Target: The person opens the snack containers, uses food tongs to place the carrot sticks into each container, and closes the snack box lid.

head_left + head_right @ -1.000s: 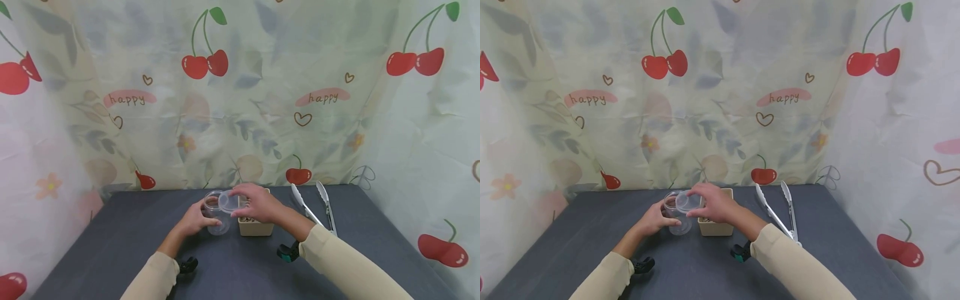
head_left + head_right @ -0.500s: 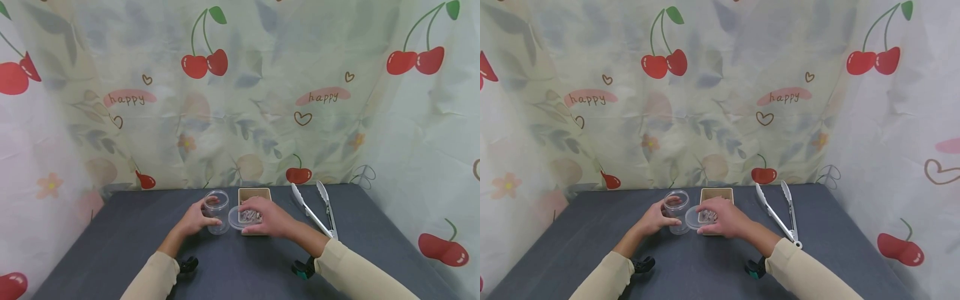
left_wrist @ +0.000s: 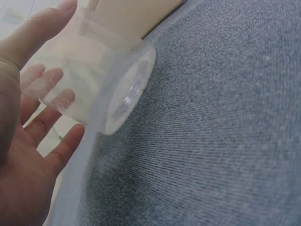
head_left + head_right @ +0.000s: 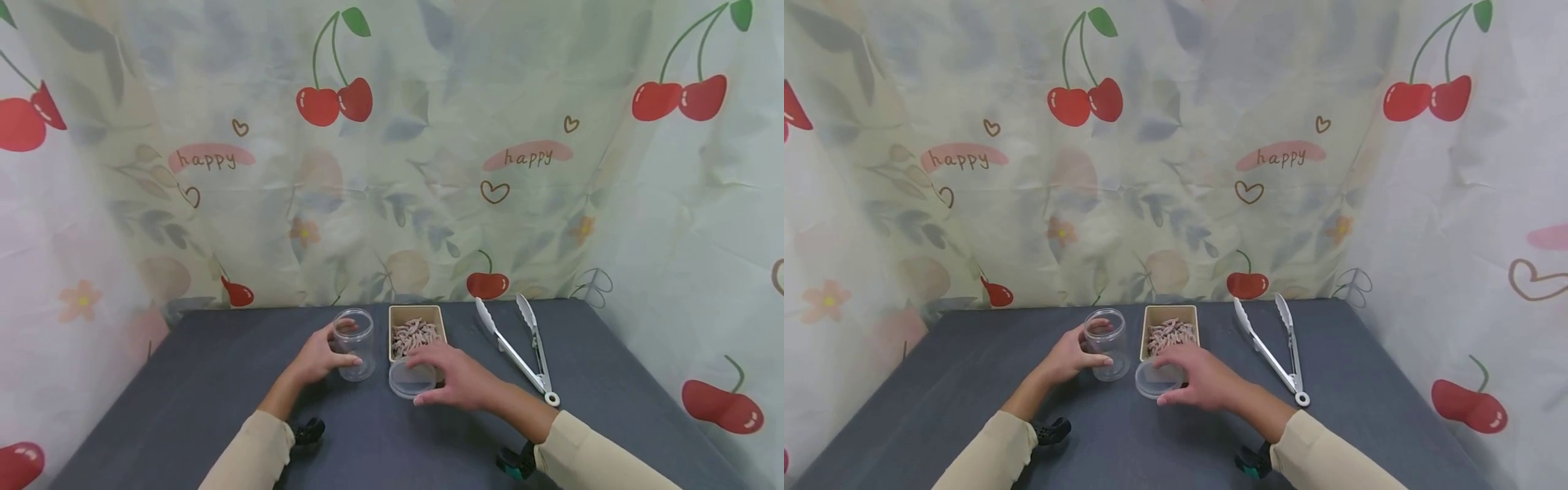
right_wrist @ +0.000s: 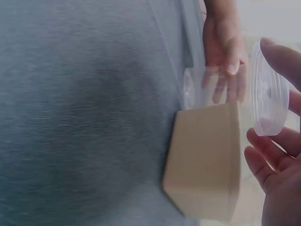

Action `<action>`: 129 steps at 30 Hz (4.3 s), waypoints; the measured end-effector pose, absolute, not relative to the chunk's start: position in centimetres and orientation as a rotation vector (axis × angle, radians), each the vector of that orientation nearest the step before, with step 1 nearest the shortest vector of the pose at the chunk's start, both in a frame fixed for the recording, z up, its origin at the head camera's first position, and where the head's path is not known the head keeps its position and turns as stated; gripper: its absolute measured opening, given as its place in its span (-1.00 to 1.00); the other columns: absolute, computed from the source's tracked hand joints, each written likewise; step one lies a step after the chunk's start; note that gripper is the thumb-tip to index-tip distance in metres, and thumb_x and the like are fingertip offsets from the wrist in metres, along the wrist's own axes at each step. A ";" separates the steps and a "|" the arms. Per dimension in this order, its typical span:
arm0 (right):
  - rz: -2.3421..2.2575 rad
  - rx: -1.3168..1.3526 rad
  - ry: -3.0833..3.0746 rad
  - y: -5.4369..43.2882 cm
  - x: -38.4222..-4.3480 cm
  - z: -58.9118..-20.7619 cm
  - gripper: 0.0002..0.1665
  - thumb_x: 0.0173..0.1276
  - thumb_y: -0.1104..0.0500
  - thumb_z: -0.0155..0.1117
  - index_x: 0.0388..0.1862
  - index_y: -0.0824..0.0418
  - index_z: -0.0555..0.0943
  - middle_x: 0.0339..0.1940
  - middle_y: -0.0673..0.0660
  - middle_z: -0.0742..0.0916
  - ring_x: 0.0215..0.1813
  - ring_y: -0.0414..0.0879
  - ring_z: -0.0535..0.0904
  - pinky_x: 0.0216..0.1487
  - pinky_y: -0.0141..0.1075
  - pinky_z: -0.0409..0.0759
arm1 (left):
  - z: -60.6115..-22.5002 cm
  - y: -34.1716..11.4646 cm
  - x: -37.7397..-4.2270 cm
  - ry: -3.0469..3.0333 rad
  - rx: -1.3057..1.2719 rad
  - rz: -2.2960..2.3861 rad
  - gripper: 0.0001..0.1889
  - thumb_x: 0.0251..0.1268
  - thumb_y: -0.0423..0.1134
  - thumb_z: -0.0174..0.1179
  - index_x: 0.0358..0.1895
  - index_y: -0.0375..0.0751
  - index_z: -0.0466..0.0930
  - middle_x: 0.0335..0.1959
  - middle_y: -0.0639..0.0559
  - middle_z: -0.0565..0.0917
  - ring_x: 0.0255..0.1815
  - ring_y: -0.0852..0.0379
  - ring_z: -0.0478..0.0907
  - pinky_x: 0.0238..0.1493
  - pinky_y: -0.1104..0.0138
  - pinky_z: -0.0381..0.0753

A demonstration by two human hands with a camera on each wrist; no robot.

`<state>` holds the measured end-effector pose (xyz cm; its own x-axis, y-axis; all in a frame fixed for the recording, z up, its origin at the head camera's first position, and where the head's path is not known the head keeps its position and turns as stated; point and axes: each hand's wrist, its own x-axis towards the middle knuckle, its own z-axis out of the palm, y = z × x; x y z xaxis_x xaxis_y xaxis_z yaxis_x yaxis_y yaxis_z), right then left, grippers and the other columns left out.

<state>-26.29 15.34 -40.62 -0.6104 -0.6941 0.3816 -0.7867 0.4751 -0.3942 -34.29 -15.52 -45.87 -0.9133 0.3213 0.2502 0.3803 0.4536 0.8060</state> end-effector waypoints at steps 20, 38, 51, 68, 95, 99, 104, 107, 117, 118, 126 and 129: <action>0.870 1.320 -2.740 17.4 -25.3 -44.7 -0.41 0.09 0.00 0.52 0.12 0.07 0.59 0.25 0.18 0.57 0.27 0.05 0.44 0.20 -0.10 0.39 | -45.9 -15.5 -34.1 -2.632 -0.632 -1.489 -0.22 -0.04 -0.22 0.54 0.32 -0.20 0.40 0.18 -0.04 0.57 -0.10 0.05 0.52 -0.20 0.24 0.51; 0.739 1.325 -2.796 16.1 -25.6 -45.8 -0.40 -0.02 0.03 0.57 0.04 0.09 0.61 0.15 0.07 0.60 0.19 -0.04 0.42 0.20 -0.19 0.37 | -45.7 -15.4 -34.0 -2.656 -0.593 -1.488 -0.22 -0.03 -0.24 0.53 0.33 -0.18 0.40 0.18 0.04 0.57 -0.10 0.04 0.51 -0.18 0.20 0.51; 0.704 1.328 -2.885 16.0 -25.7 -45.1 -0.42 0.04 -0.02 0.55 0.06 0.06 0.61 0.13 0.00 0.60 0.19 -0.07 0.40 0.20 -0.18 0.35 | -45.7 -15.4 -34.0 -2.652 -0.593 -1.487 -0.24 -0.03 -0.24 0.53 0.32 -0.13 0.41 0.20 -0.01 0.57 -0.03 0.01 0.52 -0.09 0.17 0.50; 0.935 1.337 -2.934 17.7 -26.7 -42.6 -0.56 0.21 0.06 0.45 0.06 0.14 0.62 -0.02 -0.01 0.69 0.05 -0.08 0.58 0.11 -0.15 0.48 | -45.3 -15.3 -33.8 -2.655 -0.572 -1.504 -0.26 -0.04 -0.27 0.54 0.29 -0.09 0.43 0.20 0.03 0.58 0.00 0.02 0.50 -0.04 0.16 0.48; 0.794 0.949 -2.823 22.8 -28.6 -39.3 -0.78 0.31 0.09 0.38 -0.08 0.07 0.66 -0.22 -0.07 0.71 -0.17 -0.22 0.59 -0.08 -0.08 0.57 | -45.7 -15.4 -34.0 -2.644 -0.586 -1.513 -0.23 -0.06 -0.21 0.55 0.31 -0.15 0.42 0.18 0.06 0.59 -0.02 0.00 0.50 -0.09 0.17 0.49; 0.738 0.826 -2.797 23.8 -29.2 -39.7 -0.80 0.29 0.13 0.38 -0.11 0.09 0.68 -0.22 -0.04 0.72 -0.15 -0.14 0.62 -0.07 -0.05 0.56 | -45.7 -15.4 -34.0 -2.652 -0.595 -1.489 -0.23 -0.07 -0.20 0.55 0.30 -0.17 0.42 0.19 0.02 0.58 -0.02 -0.01 0.49 -0.08 0.18 0.49; 0.735 0.705 -2.740 25.2 -29.7 -40.5 -0.81 0.30 0.17 0.36 -0.11 0.15 0.67 -0.18 0.07 0.73 -0.09 0.04 0.63 -0.07 0.00 0.54 | -44.8 -15.2 -33.1 -2.645 -0.619 -1.488 -0.24 -0.04 -0.23 0.54 0.30 -0.23 0.41 0.20 -0.10 0.57 -0.02 -0.03 0.49 -0.09 0.18 0.47; 0.714 0.642 -2.718 25.9 -29.8 -41.0 -0.76 0.30 0.17 0.35 -0.07 0.20 0.66 -0.12 0.12 0.72 -0.03 0.11 0.61 -0.04 0.05 0.51 | -44.4 -15.1 -32.8 -2.639 -0.634 -1.485 -0.26 -0.02 -0.27 0.52 0.29 -0.27 0.41 0.20 -0.19 0.56 -0.04 -0.05 0.48 -0.11 0.18 0.47; 0.681 0.491 -2.722 27.4 -30.3 -42.8 -0.58 0.29 0.14 0.38 0.08 0.30 0.60 0.22 0.34 0.56 0.26 0.29 0.40 0.19 0.21 0.31 | -45.5 -15.4 -33.9 -2.655 -0.607 -1.474 -0.24 -0.04 -0.22 0.54 0.30 -0.18 0.42 0.19 -0.05 0.58 -0.01 -0.03 0.48 -0.09 0.17 0.48; 0.667 0.483 -2.727 27.5 -30.4 -43.0 -0.56 0.29 0.13 0.39 0.09 0.30 0.59 0.24 0.36 0.54 0.28 0.31 0.38 0.20 0.23 0.28 | -45.5 -15.4 -33.9 -2.658 -0.604 -1.471 -0.25 -0.03 -0.22 0.53 0.31 -0.17 0.42 0.19 -0.04 0.58 0.00 -0.02 0.48 -0.08 0.17 0.48; 0.576 0.386 -2.777 28.3 -30.7 -44.3 -0.31 0.24 -0.01 0.42 0.23 0.33 0.49 0.34 0.46 0.39 0.32 0.43 0.25 0.15 0.37 0.19 | -45.7 -15.5 -34.1 -2.641 -0.618 -1.486 -0.28 -0.01 -0.27 0.52 0.29 -0.16 0.43 0.18 -0.02 0.59 -0.01 -0.03 0.47 -0.06 0.16 0.45; 0.547 0.355 -2.816 28.5 -30.7 -44.9 -0.16 0.20 -0.12 0.43 0.32 0.31 0.41 0.39 0.47 0.33 0.33 0.45 0.20 0.11 0.40 0.20 | -45.7 -15.5 -34.1 -2.644 -0.612 -1.480 -0.28 -0.03 -0.26 0.53 0.29 -0.13 0.44 0.18 -0.02 0.59 0.00 -0.02 0.47 -0.05 0.16 0.45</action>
<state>-30.66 28.54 -44.89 -0.9389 -0.1887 0.2878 -0.2827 0.8998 -0.3322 -34.10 -15.46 -45.68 -0.9204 0.3146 0.2323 0.3625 0.4633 0.8087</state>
